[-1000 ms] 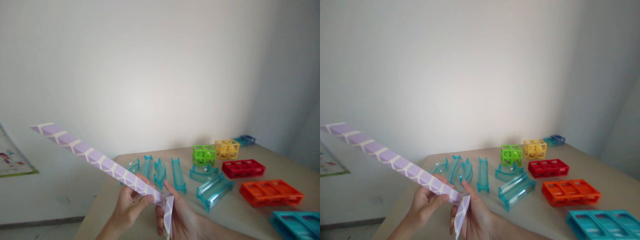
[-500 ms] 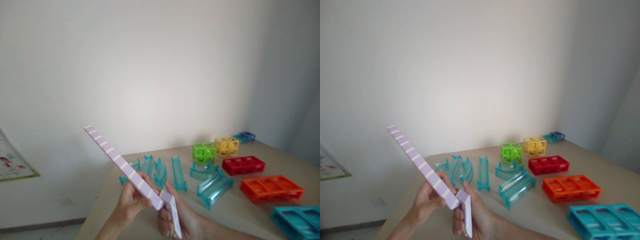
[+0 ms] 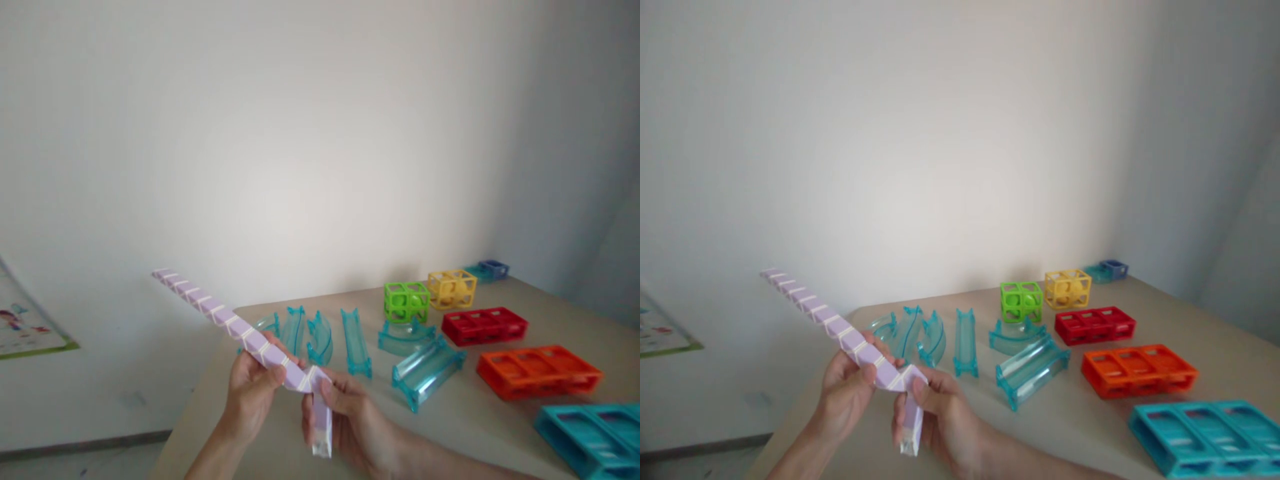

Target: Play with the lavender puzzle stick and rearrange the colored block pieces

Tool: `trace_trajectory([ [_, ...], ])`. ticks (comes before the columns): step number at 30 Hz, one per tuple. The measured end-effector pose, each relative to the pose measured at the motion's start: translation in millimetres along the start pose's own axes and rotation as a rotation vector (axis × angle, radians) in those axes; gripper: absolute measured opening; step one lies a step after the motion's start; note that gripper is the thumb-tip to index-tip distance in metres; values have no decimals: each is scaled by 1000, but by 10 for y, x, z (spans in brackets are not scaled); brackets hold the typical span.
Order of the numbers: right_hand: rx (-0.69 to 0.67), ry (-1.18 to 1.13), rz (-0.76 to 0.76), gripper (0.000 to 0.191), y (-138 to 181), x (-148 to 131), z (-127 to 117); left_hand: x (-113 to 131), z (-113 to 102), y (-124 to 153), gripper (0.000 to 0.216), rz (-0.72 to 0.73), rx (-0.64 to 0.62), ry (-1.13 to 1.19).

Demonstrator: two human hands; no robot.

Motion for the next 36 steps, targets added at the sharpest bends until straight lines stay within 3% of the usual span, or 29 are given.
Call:
trace_trajectory([
  [4, -19, 249, -163, 37, 5, -19, -19, -32, -2, 7, 38, -8, 55, 37],
  [9, 25, 690, -401, 31, 128, -108, -10, -41, 64, 2, 37, -72, 83, 147],
  [13, 70, 1119, -565, 31, 223, -206, 44, -58, 137, 0, 36, -133, 177, 235],
  [19, 44, 1515, -607, 43, 176, -298, 134, -67, 84, -42, 34, -88, 299, 159],
  [23, 53, 1673, -592, 43, 139, -319, 94, -55, -16, -62, 34, 29, 327, -112],
  [25, 62, 1654, -566, 39, 148, -323, 74, -25, -7, -53, 35, 86, 278, -232],
  [28, 103, 1457, -501, 29, 173, -306, 53, 22, 86, -6, 40, 151, 122, -190],
  [30, 155, 1259, -415, 25, 166, -260, 26, 21, 158, 33, 48, 121, -9, -102],
  [33, 240, 890, -262, 40, 109, -149, -44, -48, 191, 57, 53, 4, -157, -80],
  [36, 209, 624, -126, 49, 35, -46, -89, -126, 109, 30, 48, -23, -117, -116],
])
Point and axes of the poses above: each hand's wrist, its own y-axis away from the middle knuckle, its own z-axis out of the palm, x = y × z, the point moved 3 cm from there along -y, towards the middle knuckle, and after that the axes turned 7 degrees about -y, right-handed, at the moved point
